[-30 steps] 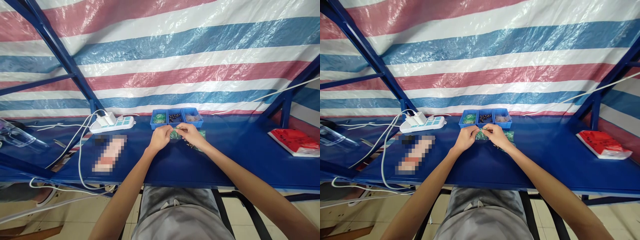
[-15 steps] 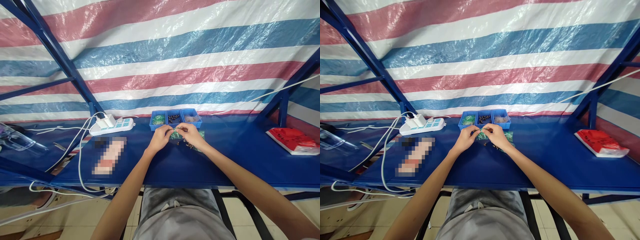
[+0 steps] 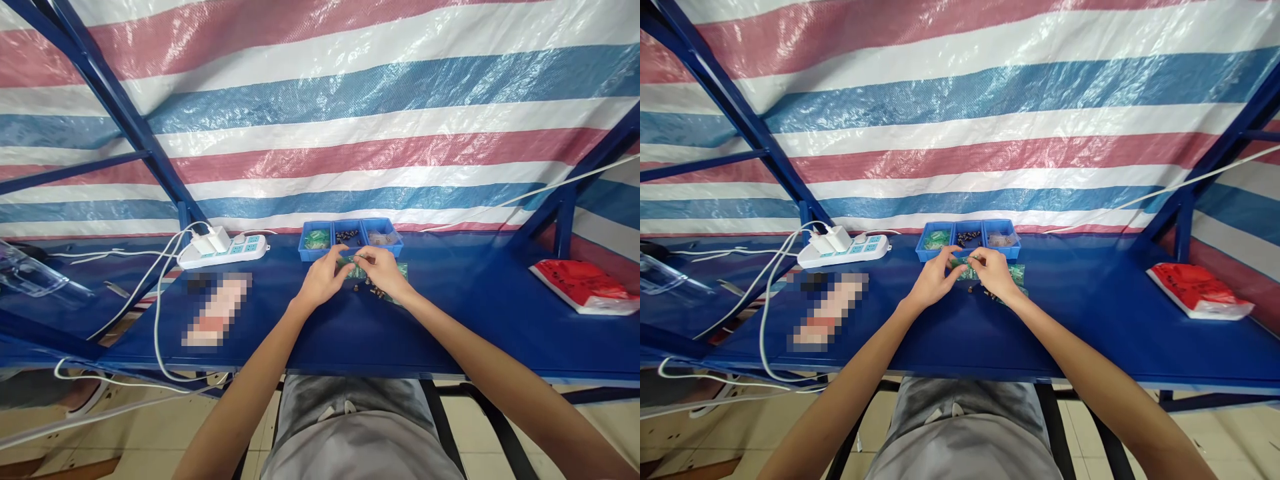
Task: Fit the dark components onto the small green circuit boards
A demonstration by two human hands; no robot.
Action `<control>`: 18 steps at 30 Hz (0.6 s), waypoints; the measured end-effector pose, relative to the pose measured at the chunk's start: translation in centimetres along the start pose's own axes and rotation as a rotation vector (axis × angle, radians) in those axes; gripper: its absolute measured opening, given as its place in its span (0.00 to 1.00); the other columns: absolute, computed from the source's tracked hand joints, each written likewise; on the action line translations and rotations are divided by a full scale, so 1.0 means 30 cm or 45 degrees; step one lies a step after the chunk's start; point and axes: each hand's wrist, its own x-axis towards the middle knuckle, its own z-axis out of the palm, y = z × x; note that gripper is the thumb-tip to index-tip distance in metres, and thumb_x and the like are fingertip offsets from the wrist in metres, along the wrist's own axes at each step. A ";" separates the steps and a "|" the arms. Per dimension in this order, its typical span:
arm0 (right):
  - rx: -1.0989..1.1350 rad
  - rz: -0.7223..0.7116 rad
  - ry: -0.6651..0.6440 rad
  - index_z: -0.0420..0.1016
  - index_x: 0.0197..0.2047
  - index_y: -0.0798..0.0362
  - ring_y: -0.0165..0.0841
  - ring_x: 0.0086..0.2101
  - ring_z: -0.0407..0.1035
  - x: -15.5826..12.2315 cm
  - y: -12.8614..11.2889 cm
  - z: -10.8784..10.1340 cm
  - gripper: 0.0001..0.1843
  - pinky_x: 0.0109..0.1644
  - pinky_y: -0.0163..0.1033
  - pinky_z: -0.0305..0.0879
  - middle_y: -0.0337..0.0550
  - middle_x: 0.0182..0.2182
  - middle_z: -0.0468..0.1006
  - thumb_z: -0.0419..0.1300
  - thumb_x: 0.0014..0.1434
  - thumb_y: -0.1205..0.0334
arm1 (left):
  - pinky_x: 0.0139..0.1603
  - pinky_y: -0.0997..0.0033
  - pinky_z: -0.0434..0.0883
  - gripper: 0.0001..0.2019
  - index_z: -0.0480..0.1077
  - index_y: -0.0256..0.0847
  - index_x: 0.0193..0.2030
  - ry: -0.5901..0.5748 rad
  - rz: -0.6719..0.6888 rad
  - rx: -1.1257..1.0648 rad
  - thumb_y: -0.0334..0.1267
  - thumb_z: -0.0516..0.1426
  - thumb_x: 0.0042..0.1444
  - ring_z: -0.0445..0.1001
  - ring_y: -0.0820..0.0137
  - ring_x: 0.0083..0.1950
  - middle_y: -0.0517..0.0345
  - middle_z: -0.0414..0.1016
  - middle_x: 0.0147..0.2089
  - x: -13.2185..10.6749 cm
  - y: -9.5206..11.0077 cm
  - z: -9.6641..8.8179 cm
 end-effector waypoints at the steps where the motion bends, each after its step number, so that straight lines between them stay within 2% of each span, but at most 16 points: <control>1: 0.010 0.010 0.032 0.76 0.34 0.51 0.35 0.27 0.66 0.002 0.005 -0.001 0.11 0.32 0.40 0.60 0.39 0.25 0.73 0.58 0.60 0.53 | 0.44 0.66 0.72 0.26 0.59 0.46 0.65 -0.020 0.009 0.016 0.51 0.58 0.64 0.75 0.65 0.42 0.53 0.73 0.50 -0.003 0.002 0.003; 3: 0.054 0.036 0.091 0.76 0.37 0.51 0.34 0.26 0.65 0.005 0.015 -0.005 0.10 0.32 0.40 0.60 0.38 0.24 0.72 0.60 0.58 0.53 | 0.45 0.64 0.74 0.33 0.58 0.48 0.66 -0.064 0.053 0.061 0.51 0.63 0.58 0.75 0.63 0.46 0.50 0.69 0.58 -0.007 0.006 0.011; 4: 0.083 0.049 0.114 0.75 0.38 0.51 0.34 0.25 0.65 0.006 0.018 -0.007 0.11 0.31 0.40 0.61 0.37 0.23 0.71 0.60 0.58 0.53 | 0.44 0.64 0.74 0.33 0.58 0.50 0.66 -0.081 0.071 0.088 0.50 0.64 0.57 0.75 0.63 0.46 0.50 0.67 0.60 -0.009 0.008 0.015; 7: 0.166 0.064 0.145 0.75 0.40 0.50 0.34 0.25 0.64 0.008 0.023 -0.012 0.11 0.30 0.39 0.62 0.37 0.23 0.70 0.61 0.57 0.53 | 0.41 0.66 0.75 0.26 0.61 0.52 0.65 -0.085 0.079 0.164 0.41 0.60 0.61 0.74 0.66 0.44 0.51 0.64 0.59 -0.010 0.006 0.022; 10: 0.238 0.096 0.085 0.74 0.39 0.50 0.34 0.26 0.67 0.008 0.021 -0.012 0.10 0.30 0.39 0.65 0.38 0.25 0.72 0.60 0.57 0.55 | 0.40 0.69 0.75 0.20 0.66 0.50 0.62 -0.017 0.083 0.224 0.35 0.55 0.64 0.73 0.68 0.44 0.50 0.62 0.59 -0.007 -0.005 0.021; 14: 0.215 0.158 -0.029 0.75 0.39 0.51 0.37 0.32 0.75 0.004 0.006 -0.008 0.10 0.31 0.38 0.68 0.43 0.31 0.78 0.54 0.61 0.60 | 0.45 0.68 0.74 0.16 0.69 0.47 0.60 0.085 0.067 0.248 0.36 0.49 0.68 0.74 0.68 0.47 0.50 0.66 0.57 -0.002 -0.022 0.018; 18: 0.008 0.005 -0.106 0.76 0.46 0.51 0.38 0.38 0.76 -0.003 -0.007 0.000 0.15 0.37 0.39 0.69 0.44 0.38 0.81 0.50 0.60 0.67 | 0.52 0.67 0.73 0.14 0.71 0.44 0.57 0.132 -0.007 0.234 0.37 0.48 0.70 0.75 0.64 0.51 0.51 0.73 0.52 0.002 -0.024 0.010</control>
